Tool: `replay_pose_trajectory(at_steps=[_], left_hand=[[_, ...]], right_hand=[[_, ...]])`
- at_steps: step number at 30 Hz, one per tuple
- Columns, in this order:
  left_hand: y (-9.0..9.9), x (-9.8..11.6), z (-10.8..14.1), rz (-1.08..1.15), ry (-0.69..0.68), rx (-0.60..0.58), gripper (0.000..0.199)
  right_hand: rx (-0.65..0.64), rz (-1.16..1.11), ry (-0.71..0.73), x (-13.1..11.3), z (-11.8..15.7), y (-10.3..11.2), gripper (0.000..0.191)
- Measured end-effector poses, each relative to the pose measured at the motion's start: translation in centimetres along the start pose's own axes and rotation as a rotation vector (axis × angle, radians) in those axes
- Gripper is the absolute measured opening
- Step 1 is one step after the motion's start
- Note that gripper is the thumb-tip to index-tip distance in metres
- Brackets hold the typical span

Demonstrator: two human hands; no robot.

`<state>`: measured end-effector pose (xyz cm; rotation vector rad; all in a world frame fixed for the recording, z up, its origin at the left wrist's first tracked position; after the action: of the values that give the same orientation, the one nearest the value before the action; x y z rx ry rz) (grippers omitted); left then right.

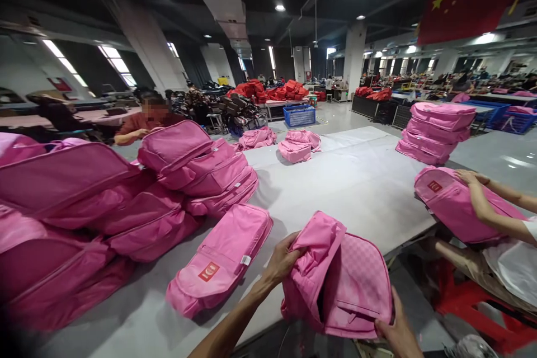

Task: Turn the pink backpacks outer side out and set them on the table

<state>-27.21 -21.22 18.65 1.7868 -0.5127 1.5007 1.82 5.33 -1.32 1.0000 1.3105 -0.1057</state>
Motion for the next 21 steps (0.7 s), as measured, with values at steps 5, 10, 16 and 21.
replay_pose_trajectory(at_steps=[5, 10, 16, 21], left_hand=[[-5.0, 3.6, -1.9, -0.054, -0.016, -0.258, 0.041], [-9.9, 6.3, -4.6, -0.070, -0.104, -0.731, 0.042], [-17.2, 6.3, -5.8, 0.097, -0.176, -1.128, 0.069], [-23.2, 2.9, -1.1, 0.087, -0.203, -0.937, 0.098]], right_hand=[[0.147, 0.700, 0.489, -15.9, 0.0, 3.4, 0.098], [0.166, 0.821, 0.839, -23.3, 0.7, 4.6, 0.097], [0.162, 0.777, 0.857, -19.7, 5.4, 10.1, 0.064], [0.363, 0.780, 0.428, -16.5, 12.2, 12.3, 0.035]])
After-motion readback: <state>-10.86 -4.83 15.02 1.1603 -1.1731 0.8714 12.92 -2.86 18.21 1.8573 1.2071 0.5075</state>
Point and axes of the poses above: each hand's wrist, its own z-axis away from the middle knuckle, its own y-axis out of the back of the hand, x = y × z, the point moved 7 cm from there along -z, towards the middle knuckle, and after that the axes turned 9 degrees about -x, right-handed, at the moved point
